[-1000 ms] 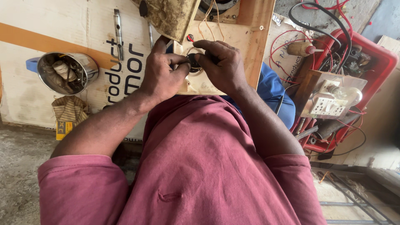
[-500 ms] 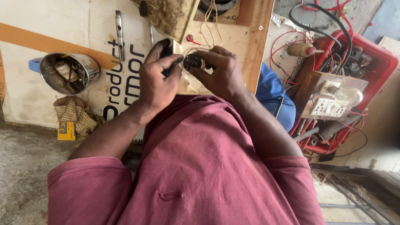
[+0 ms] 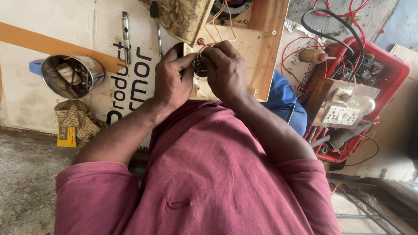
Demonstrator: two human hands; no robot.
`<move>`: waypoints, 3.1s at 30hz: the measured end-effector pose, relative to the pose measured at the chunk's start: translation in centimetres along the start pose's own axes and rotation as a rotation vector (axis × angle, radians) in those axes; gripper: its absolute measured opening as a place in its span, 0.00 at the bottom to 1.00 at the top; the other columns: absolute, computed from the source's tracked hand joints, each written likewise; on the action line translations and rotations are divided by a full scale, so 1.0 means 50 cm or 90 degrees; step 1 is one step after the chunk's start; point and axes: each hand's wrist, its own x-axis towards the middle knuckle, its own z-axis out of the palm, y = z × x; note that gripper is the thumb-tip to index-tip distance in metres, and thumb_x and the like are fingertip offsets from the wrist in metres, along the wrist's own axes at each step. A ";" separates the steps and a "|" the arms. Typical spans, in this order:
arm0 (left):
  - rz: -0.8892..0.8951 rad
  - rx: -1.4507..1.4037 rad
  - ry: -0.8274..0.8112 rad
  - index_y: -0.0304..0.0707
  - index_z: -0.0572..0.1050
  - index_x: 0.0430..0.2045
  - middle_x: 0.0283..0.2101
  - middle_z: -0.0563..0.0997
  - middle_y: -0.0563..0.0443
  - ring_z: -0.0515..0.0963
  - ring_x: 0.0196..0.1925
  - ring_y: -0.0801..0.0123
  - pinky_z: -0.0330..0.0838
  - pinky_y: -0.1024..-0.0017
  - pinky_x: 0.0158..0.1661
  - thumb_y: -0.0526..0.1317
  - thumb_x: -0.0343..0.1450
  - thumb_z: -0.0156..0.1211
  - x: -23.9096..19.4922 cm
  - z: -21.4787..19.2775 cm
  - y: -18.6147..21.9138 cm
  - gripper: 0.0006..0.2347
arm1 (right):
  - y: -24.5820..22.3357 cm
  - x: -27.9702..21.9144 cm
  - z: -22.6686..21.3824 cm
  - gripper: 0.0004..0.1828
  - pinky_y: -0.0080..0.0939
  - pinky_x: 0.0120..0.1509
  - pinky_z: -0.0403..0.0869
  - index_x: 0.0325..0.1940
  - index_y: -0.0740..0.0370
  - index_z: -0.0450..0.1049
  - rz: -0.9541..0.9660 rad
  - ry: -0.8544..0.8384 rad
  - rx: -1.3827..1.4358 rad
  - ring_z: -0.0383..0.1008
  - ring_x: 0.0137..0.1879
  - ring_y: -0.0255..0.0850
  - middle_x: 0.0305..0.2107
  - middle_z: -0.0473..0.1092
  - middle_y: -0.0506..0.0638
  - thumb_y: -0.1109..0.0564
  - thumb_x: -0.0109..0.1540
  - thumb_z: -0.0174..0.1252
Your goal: The person is repairing an electronic device by connecting wires to a socket and tightening screws with a screwdriver. They also use a yellow tool to adjust components inside the device.
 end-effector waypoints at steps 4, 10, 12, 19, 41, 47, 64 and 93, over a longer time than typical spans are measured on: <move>0.027 -0.052 0.038 0.23 0.78 0.48 0.46 0.78 0.38 0.84 0.46 0.58 0.81 0.69 0.44 0.25 0.75 0.57 -0.004 0.007 -0.002 0.09 | -0.003 0.001 0.023 0.07 0.45 0.47 0.78 0.42 0.62 0.81 -0.009 0.048 -0.016 0.79 0.42 0.48 0.37 0.75 0.53 0.65 0.60 0.68; 0.016 0.011 0.020 0.23 0.77 0.50 0.43 0.79 0.37 0.83 0.44 0.56 0.79 0.67 0.42 0.25 0.73 0.59 -0.002 0.001 -0.003 0.11 | 0.007 0.004 0.036 0.07 0.42 0.45 0.79 0.40 0.60 0.82 0.025 0.079 0.035 0.80 0.39 0.43 0.34 0.76 0.51 0.63 0.58 0.71; 0.014 0.036 0.007 0.24 0.78 0.51 0.43 0.79 0.36 0.83 0.44 0.54 0.78 0.64 0.43 0.24 0.73 0.59 0.003 0.001 -0.005 0.12 | 0.012 -0.002 0.032 0.07 0.42 0.44 0.79 0.40 0.61 0.82 0.057 0.064 0.045 0.80 0.38 0.43 0.34 0.76 0.52 0.62 0.58 0.71; 0.045 0.057 -0.080 0.26 0.78 0.55 0.42 0.78 0.32 0.81 0.42 0.49 0.77 0.60 0.42 0.24 0.70 0.59 0.030 -0.016 -0.015 0.18 | 0.029 -0.006 -0.006 0.11 0.44 0.49 0.76 0.48 0.61 0.82 0.046 -0.097 0.094 0.76 0.45 0.46 0.38 0.73 0.55 0.64 0.61 0.66; 0.078 0.165 -0.089 0.22 0.82 0.30 0.58 0.70 0.24 0.71 0.64 0.40 0.71 0.53 0.61 0.27 0.64 0.70 0.005 -0.004 -0.022 0.05 | 0.044 -0.006 -0.025 0.11 0.40 0.53 0.79 0.47 0.61 0.80 0.144 -0.228 0.179 0.76 0.52 0.44 0.46 0.70 0.54 0.67 0.62 0.60; -0.049 0.101 -0.061 0.22 0.81 0.30 0.58 0.71 0.28 0.75 0.61 0.45 0.73 0.58 0.60 0.29 0.67 0.69 0.005 0.013 -0.011 0.04 | 0.045 -0.013 -0.029 0.14 0.40 0.50 0.78 0.48 0.61 0.80 0.088 -0.195 0.150 0.78 0.48 0.43 0.46 0.72 0.53 0.64 0.58 0.68; -0.019 0.037 -0.044 0.29 0.85 0.38 0.51 0.80 0.25 0.76 0.62 0.39 0.70 0.54 0.64 0.30 0.72 0.65 -0.022 -0.024 -0.014 0.05 | 0.025 -0.009 -0.027 0.09 0.44 0.51 0.77 0.42 0.57 0.85 0.022 -0.158 0.052 0.76 0.48 0.44 0.41 0.74 0.51 0.59 0.58 0.72; 0.040 0.038 -0.011 0.23 0.80 0.46 0.48 0.78 0.33 0.84 0.47 0.49 0.81 0.62 0.45 0.24 0.71 0.59 -0.003 -0.011 -0.012 0.11 | -0.030 -0.016 0.023 0.07 0.42 0.44 0.81 0.39 0.64 0.80 0.016 0.024 0.015 0.82 0.40 0.46 0.41 0.77 0.54 0.65 0.58 0.69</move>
